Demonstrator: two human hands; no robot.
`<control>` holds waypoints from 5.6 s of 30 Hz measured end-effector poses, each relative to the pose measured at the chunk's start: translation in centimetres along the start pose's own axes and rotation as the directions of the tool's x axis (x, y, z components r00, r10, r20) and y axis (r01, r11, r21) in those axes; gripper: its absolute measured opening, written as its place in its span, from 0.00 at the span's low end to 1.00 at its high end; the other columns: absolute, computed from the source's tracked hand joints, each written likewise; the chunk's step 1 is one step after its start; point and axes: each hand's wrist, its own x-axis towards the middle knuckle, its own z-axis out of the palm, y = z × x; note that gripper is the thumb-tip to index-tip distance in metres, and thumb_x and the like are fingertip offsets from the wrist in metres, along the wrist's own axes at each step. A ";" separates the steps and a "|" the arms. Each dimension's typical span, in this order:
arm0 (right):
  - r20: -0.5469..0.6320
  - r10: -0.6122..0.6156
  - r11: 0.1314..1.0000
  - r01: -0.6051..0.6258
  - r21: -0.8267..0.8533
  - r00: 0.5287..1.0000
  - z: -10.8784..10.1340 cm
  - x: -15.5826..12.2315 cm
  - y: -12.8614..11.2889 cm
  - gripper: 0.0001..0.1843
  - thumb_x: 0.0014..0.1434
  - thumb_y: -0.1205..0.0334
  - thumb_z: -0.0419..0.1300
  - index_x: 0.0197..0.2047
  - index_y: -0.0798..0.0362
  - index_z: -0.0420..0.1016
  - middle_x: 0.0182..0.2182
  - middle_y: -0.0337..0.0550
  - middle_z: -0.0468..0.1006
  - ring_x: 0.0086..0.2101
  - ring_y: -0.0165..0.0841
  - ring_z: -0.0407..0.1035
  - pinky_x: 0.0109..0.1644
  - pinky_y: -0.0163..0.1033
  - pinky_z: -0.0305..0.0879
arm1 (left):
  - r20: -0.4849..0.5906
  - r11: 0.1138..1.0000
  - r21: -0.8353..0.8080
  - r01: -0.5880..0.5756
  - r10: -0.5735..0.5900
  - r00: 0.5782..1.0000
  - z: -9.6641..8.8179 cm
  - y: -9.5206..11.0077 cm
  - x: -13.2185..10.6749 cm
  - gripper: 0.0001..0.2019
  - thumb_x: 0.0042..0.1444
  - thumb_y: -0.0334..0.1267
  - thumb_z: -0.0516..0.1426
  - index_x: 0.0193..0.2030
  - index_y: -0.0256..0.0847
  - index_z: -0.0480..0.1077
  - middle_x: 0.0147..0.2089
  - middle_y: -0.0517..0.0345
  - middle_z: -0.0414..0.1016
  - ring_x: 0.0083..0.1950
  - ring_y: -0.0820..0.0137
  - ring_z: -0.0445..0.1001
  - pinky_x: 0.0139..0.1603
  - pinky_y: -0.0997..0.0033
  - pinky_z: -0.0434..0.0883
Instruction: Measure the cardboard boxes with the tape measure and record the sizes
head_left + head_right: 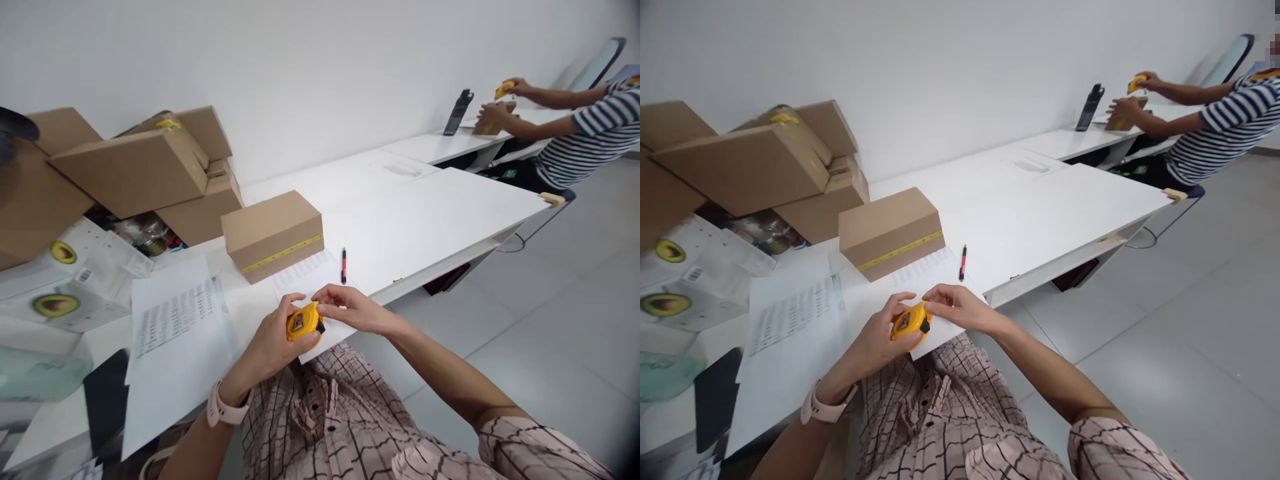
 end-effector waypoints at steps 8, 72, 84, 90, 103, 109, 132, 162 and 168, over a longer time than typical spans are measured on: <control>-0.141 -0.131 0.990 0.136 0.028 0.981 -2.4 7.9 -3.9 0.23 0.56 0.39 0.67 0.34 0.52 0.71 0.24 0.33 0.66 0.25 0.26 0.57 0.28 0.34 0.54 | -0.257 0.992 -0.130 0.000 -0.033 0.966 -6.2 -1.4 0.7 0.32 0.55 0.52 0.63 0.62 0.44 0.59 0.49 0.50 0.80 0.48 0.59 0.78 0.51 0.57 0.71; -0.191 0.116 0.962 -0.158 -0.224 0.975 -7.7 25.8 -6.6 0.24 0.61 0.34 0.58 0.47 0.44 0.74 0.37 0.41 0.81 0.38 0.38 0.70 0.42 0.43 0.63 | 0.121 0.041 -0.992 0.122 -0.030 0.992 1.9 1.6 6.6 0.40 0.35 0.55 0.75 0.51 0.45 0.62 0.41 0.57 0.71 0.34 0.66 0.79 0.30 0.70 0.76; -0.324 -0.099 0.978 0.032 -0.207 0.941 -11.5 32.2 -5.6 0.28 0.61 0.32 0.59 0.43 0.49 0.76 0.38 0.47 0.81 0.40 0.37 0.71 0.44 0.40 0.66 | 0.022 0.268 -0.961 0.066 -0.163 0.986 -1.3 0.7 4.3 0.35 0.41 0.52 0.73 0.55 0.46 0.67 0.51 0.49 0.72 0.41 0.59 0.79 0.31 0.67 0.77; -0.564 -0.137 0.956 -0.040 -0.291 0.814 -14.3 28.0 -0.8 0.33 0.63 0.30 0.53 0.40 0.53 0.77 0.26 0.42 0.73 0.30 0.34 0.67 0.40 0.39 0.65 | -0.574 0.796 -0.602 -0.059 -0.381 0.725 -4.6 -5.3 2.5 0.37 0.45 0.47 0.71 0.61 0.48 0.63 0.49 0.52 0.73 0.45 0.61 0.76 0.42 0.65 0.77; -0.356 -0.262 0.841 0.032 -0.540 0.897 -11.6 21.7 -5.8 0.24 0.61 0.36 0.60 0.43 0.48 0.81 0.40 0.47 0.78 0.39 0.41 0.69 0.42 0.44 0.63 | -0.575 0.708 -0.671 -0.221 -0.308 0.758 -11.5 -7.2 4.6 0.33 0.44 0.50 0.69 0.55 0.45 0.66 0.52 0.53 0.73 0.40 0.61 0.79 0.33 0.65 0.78; -0.248 -0.571 0.458 0.052 -0.887 0.783 -11.1 28.6 -7.1 0.22 0.70 0.49 0.50 0.31 0.51 0.75 0.47 0.54 0.77 0.50 0.48 0.66 0.55 0.51 0.60 | -0.647 0.774 -0.573 -0.268 -0.227 0.728 -12.5 -5.0 6.6 0.28 0.45 0.48 0.69 0.51 0.44 0.68 0.51 0.54 0.74 0.42 0.63 0.77 0.37 0.66 0.77; -0.007 -0.483 0.299 0.158 -0.941 0.876 -8.9 33.1 -7.1 0.29 0.71 0.68 0.42 0.69 0.40 0.67 0.43 0.46 0.81 0.43 0.42 0.70 0.50 0.46 0.56 | -0.047 0.392 -0.919 0.035 -0.197 0.979 1.7 -2.7 8.0 0.31 0.44 0.50 0.73 0.51 0.42 0.68 0.55 0.48 0.71 0.43 0.65 0.74 0.41 0.65 0.75; -0.063 -0.587 0.207 0.074 -0.976 0.807 -7.8 31.4 -5.9 0.28 0.76 0.53 0.36 0.60 0.50 0.73 0.45 0.49 0.80 0.49 0.45 0.69 0.56 0.52 0.56 | -0.165 0.637 -0.770 0.035 -0.252 0.954 6.7 -3.6 4.3 0.33 0.41 0.36 0.68 0.57 0.44 0.66 0.57 0.50 0.75 0.46 0.64 0.76 0.48 0.65 0.76; -0.140 -0.632 0.155 -0.053 -0.986 0.762 -4.7 24.8 -4.5 0.31 0.75 0.43 0.37 0.54 0.48 0.77 0.47 0.47 0.79 0.50 0.44 0.68 0.58 0.53 0.56 | -0.220 0.643 -0.765 0.032 -0.308 0.926 7.3 -5.8 2.1 0.34 0.45 0.37 0.67 0.60 0.42 0.63 0.58 0.45 0.75 0.48 0.62 0.76 0.46 0.67 0.77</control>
